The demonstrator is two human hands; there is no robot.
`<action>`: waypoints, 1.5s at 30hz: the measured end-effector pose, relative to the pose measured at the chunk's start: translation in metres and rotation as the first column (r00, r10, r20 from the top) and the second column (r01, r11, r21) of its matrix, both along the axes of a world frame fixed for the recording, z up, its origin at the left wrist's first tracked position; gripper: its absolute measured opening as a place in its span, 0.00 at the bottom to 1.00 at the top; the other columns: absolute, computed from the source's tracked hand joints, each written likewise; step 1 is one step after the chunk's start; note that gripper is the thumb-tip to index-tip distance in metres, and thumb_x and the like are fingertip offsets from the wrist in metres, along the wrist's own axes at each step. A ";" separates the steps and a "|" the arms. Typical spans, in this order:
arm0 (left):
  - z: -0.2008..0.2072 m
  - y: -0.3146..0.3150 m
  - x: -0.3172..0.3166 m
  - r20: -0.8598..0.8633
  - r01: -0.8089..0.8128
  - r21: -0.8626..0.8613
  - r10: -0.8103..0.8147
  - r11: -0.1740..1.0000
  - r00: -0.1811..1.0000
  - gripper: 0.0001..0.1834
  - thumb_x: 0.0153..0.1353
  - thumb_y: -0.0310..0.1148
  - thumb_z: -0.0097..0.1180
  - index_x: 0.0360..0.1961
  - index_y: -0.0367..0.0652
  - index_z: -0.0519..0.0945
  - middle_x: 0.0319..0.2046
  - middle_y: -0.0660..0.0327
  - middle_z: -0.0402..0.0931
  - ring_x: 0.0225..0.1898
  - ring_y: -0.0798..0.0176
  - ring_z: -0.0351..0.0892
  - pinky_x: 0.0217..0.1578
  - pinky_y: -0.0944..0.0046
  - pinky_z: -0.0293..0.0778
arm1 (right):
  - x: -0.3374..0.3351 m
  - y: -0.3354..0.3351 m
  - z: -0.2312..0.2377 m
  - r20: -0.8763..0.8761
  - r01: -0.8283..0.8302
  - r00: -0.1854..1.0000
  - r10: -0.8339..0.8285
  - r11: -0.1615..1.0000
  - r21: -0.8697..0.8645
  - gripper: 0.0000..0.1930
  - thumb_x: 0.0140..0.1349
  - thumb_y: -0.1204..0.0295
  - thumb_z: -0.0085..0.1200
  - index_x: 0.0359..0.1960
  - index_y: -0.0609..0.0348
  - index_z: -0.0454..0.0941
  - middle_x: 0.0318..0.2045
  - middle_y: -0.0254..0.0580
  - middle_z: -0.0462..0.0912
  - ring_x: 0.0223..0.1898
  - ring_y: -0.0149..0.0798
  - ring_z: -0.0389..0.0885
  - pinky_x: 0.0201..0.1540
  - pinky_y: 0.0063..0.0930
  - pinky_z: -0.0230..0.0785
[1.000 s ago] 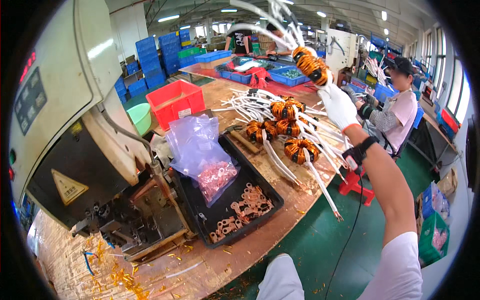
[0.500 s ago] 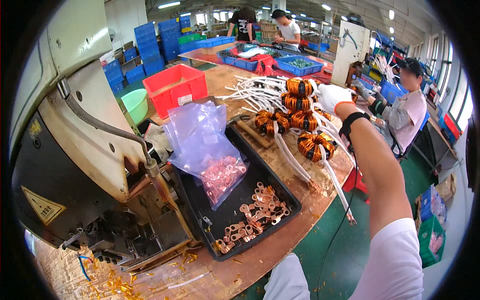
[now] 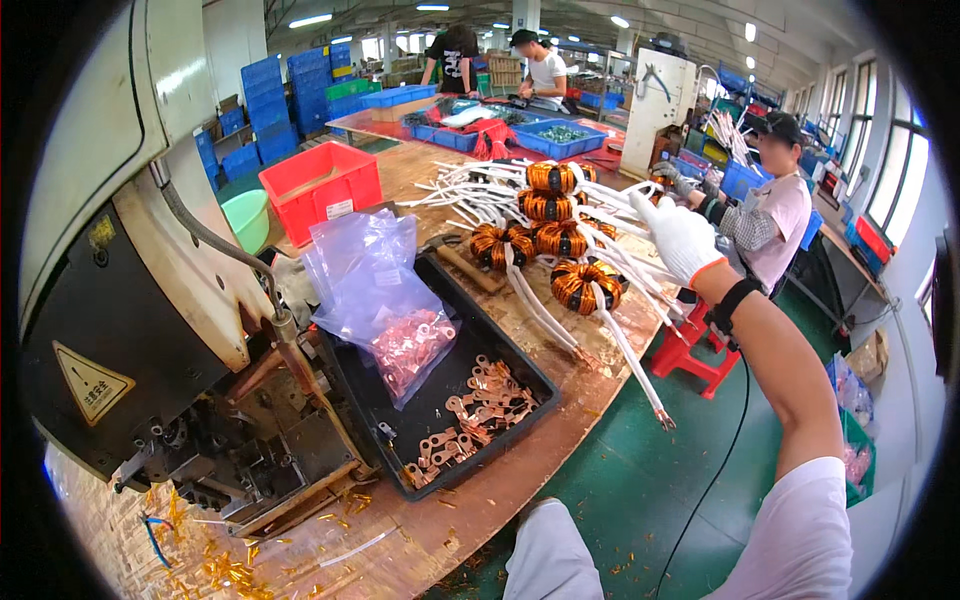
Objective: Crimping copper terminals onto the ends of large electrical cables using a machine.
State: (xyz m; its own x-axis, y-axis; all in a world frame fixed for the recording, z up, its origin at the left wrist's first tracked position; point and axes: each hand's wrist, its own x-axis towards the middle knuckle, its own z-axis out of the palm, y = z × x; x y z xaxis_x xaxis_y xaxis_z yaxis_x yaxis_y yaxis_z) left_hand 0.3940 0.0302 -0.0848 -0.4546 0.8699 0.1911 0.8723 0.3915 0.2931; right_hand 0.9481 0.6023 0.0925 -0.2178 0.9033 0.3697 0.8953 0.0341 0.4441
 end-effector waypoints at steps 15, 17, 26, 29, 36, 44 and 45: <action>0.000 0.000 0.007 -0.102 0.032 0.042 -0.027 0.999 0.994 0.21 0.63 0.32 0.66 0.56 0.37 0.81 0.44 0.49 0.82 0.45 0.45 0.80 0.50 0.49 0.75 | 0.026 0.060 -0.004 -0.088 -0.073 0.993 0.084 0.990 0.121 0.14 0.73 0.71 0.45 0.56 0.52 0.75 0.44 0.56 0.84 0.44 0.56 0.87 0.42 0.48 0.80; -0.003 0.002 0.006 -0.099 0.020 0.046 -0.016 0.999 0.995 0.21 0.63 0.32 0.66 0.56 0.38 0.81 0.45 0.48 0.82 0.46 0.44 0.79 0.52 0.48 0.74 | 0.047 0.069 -0.021 -0.058 -0.099 0.992 0.113 0.975 0.200 0.14 0.71 0.72 0.46 0.56 0.53 0.73 0.43 0.56 0.84 0.43 0.55 0.88 0.40 0.49 0.81; -0.011 -0.003 0.007 -0.128 0.008 0.063 0.000 0.998 0.992 0.23 0.64 0.35 0.66 0.58 0.38 0.80 0.49 0.46 0.82 0.52 0.40 0.78 0.58 0.44 0.71 | 0.027 0.053 -0.023 -0.228 0.016 0.974 -0.002 0.998 0.062 0.13 0.70 0.72 0.46 0.54 0.52 0.74 0.42 0.55 0.82 0.43 0.58 0.86 0.43 0.51 0.79; -0.006 -0.004 0.011 -0.101 -0.007 0.078 0.015 0.997 0.995 0.22 0.64 0.34 0.66 0.57 0.38 0.80 0.49 0.45 0.81 0.52 0.40 0.78 0.58 0.44 0.72 | 0.041 0.055 -0.018 -0.213 0.014 0.977 0.014 0.991 0.130 0.13 0.68 0.70 0.51 0.53 0.52 0.75 0.42 0.54 0.82 0.45 0.58 0.85 0.45 0.52 0.78; -0.006 0.004 0.007 -0.069 0.028 0.106 -0.021 0.994 0.997 0.21 0.63 0.33 0.66 0.55 0.37 0.81 0.47 0.44 0.81 0.48 0.39 0.79 0.53 0.45 0.74 | 0.028 0.023 -0.001 -0.178 -0.174 0.954 0.243 0.927 0.334 0.18 0.60 0.64 0.62 0.51 0.52 0.79 0.39 0.47 0.85 0.45 0.53 0.84 0.46 0.50 0.76; -0.007 -0.006 0.010 -0.120 0.008 0.107 0.004 0.994 0.993 0.20 0.63 0.32 0.66 0.54 0.36 0.81 0.44 0.45 0.81 0.46 0.42 0.80 0.51 0.47 0.75 | -0.152 -0.175 -0.060 -0.541 -0.752 0.422 0.728 0.614 0.239 0.19 0.63 0.63 0.58 0.53 0.58 0.80 0.43 0.52 0.84 0.47 0.54 0.82 0.49 0.50 0.75; -0.008 -0.004 0.007 -0.100 0.012 0.108 -0.002 0.994 0.995 0.20 0.63 0.32 0.66 0.54 0.36 0.81 0.45 0.45 0.81 0.47 0.42 0.80 0.52 0.48 0.75 | -0.171 -0.192 -0.075 -0.600 -0.807 0.316 0.735 0.541 0.238 0.20 0.64 0.63 0.58 0.54 0.59 0.79 0.45 0.51 0.84 0.48 0.54 0.81 0.50 0.49 0.75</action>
